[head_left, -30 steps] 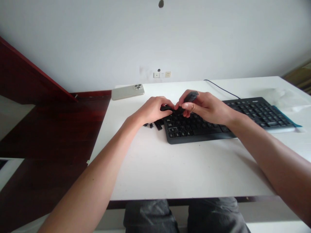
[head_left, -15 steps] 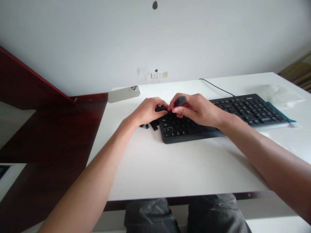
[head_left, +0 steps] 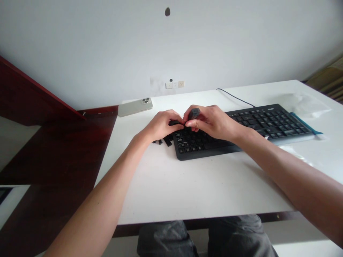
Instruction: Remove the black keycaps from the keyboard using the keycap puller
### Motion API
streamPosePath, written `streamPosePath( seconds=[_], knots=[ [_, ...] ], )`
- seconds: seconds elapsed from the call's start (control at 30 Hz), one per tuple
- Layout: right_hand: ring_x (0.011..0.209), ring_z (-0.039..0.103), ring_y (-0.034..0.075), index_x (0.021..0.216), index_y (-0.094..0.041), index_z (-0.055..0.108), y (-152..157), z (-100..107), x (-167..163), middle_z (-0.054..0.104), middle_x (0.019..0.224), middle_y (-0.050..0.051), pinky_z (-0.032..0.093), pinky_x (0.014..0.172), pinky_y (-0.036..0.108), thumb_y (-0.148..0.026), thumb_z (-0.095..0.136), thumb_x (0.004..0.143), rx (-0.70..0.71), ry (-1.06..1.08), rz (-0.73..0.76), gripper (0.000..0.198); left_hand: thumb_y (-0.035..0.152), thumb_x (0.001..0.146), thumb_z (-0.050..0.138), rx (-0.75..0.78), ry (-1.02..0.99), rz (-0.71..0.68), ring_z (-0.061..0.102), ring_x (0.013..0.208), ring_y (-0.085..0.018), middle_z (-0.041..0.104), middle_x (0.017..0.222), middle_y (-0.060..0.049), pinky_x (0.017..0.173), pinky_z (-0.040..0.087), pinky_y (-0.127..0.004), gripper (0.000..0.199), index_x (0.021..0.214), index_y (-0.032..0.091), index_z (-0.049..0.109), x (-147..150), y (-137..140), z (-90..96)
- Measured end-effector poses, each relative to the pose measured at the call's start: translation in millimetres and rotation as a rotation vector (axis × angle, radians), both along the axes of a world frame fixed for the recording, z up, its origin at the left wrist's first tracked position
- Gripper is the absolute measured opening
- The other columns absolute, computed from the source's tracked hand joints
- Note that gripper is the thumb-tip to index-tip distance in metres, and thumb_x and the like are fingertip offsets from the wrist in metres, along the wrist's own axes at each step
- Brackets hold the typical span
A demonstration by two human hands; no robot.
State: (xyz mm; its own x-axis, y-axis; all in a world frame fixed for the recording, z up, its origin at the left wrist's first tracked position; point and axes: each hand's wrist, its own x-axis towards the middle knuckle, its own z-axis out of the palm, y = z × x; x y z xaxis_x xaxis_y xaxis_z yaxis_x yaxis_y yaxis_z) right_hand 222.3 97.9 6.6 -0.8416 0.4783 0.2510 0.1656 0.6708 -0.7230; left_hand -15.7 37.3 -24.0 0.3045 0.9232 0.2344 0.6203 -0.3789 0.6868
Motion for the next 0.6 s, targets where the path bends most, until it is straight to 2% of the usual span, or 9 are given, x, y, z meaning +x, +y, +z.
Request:
streamPosePath(
  seconds=[0.3,0.47,0.6],
  knots=[
    [0.069,0.068,0.019,0.110,-0.023,0.070,4.7,-5.0,0.3,0.074,0.080,0.002,0.052,0.070,0.032,-0.059,0.065,0.102,-0.059,0.042,-0.010,0.038,0.024,0.092,0.075,0.008,-0.016,0.026,0.072,0.103,-0.020,0.078,0.107,-0.003,0.095,0.055,-0.035,0.008,0.097,0.026,0.081,0.9,0.2,-3.2],
    [0.069,0.065,0.018,0.107,-0.023,0.068,2.1,0.8,-2.3,0.073,0.079,0.001,0.049,0.068,0.032,-0.057,0.064,0.103,0.017,-0.027,-0.012,0.034,0.023,0.091,0.075,0.004,0.002,0.038,0.072,0.103,-0.021,0.077,0.107,-0.003,0.093,0.055,-0.034,0.009,0.098,0.025,0.080,2.1,0.1,-3.3],
    [0.069,0.066,0.019,0.103,-0.023,0.065,2.7,-0.9,-4.3,0.071,0.076,0.001,0.049,0.068,0.032,-0.057,0.061,0.104,-0.005,-0.020,-0.033,0.034,0.017,0.093,0.071,0.007,-0.040,-0.025,0.071,0.112,-0.020,0.077,0.115,-0.003,0.103,0.054,-0.036,0.016,0.104,0.025,0.079,3.8,-1.0,-1.3]
  ],
)
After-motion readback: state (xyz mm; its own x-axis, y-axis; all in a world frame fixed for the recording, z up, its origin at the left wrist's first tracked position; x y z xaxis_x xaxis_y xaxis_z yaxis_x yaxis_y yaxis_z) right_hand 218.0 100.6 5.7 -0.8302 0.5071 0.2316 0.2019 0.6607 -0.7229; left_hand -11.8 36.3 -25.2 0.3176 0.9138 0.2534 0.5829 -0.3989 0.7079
